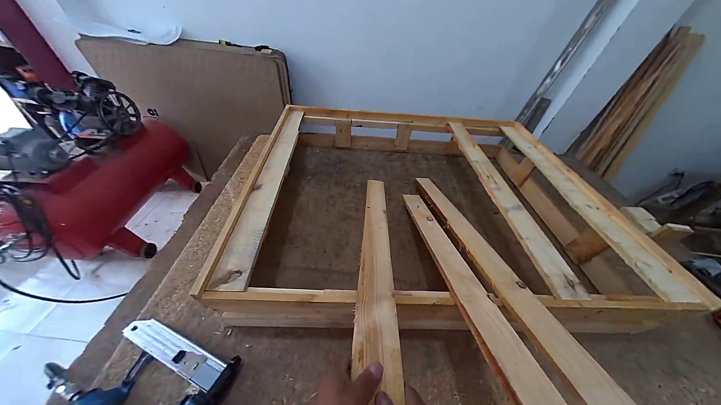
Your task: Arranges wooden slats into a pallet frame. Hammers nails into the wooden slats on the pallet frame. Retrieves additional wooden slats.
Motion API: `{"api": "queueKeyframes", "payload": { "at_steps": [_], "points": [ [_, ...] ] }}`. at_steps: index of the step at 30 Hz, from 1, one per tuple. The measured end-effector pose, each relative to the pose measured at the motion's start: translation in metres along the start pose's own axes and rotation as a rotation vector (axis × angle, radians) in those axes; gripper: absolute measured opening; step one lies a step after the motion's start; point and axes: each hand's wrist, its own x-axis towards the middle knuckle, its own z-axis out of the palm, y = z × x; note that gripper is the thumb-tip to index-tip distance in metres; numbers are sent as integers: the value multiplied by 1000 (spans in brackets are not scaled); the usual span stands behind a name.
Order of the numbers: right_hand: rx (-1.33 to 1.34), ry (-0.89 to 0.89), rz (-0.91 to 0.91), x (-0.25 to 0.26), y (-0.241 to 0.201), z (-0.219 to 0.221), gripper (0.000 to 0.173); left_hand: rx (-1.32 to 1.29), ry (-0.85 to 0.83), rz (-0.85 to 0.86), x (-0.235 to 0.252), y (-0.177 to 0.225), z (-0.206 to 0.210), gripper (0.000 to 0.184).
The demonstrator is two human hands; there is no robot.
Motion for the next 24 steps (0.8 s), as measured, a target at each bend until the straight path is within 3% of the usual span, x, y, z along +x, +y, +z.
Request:
{"api": "queueKeyframes", "payload": {
  "at_steps": [7, 12, 16, 19, 24],
  "points": [
    [23, 17, -178, 51, -35, 24, 40, 285, 82, 112, 53, 35, -33, 40],
    [9, -4, -282, 134, -91, 50, 42, 408, 102, 235, 123, 100, -65, 38],
    [-18, -16, -243, 186, -129, 67, 41, 406, 128, 249, 175, 132, -83, 33],
    [-41, -19, -226, 217, -129, 79, 43, 390, 131, 232, 204, 132, -94, 35],
    [-110, -15, -245, 235, -94, 88, 51, 402, 162, 184, 216, 100, -100, 38]
  ]
}}
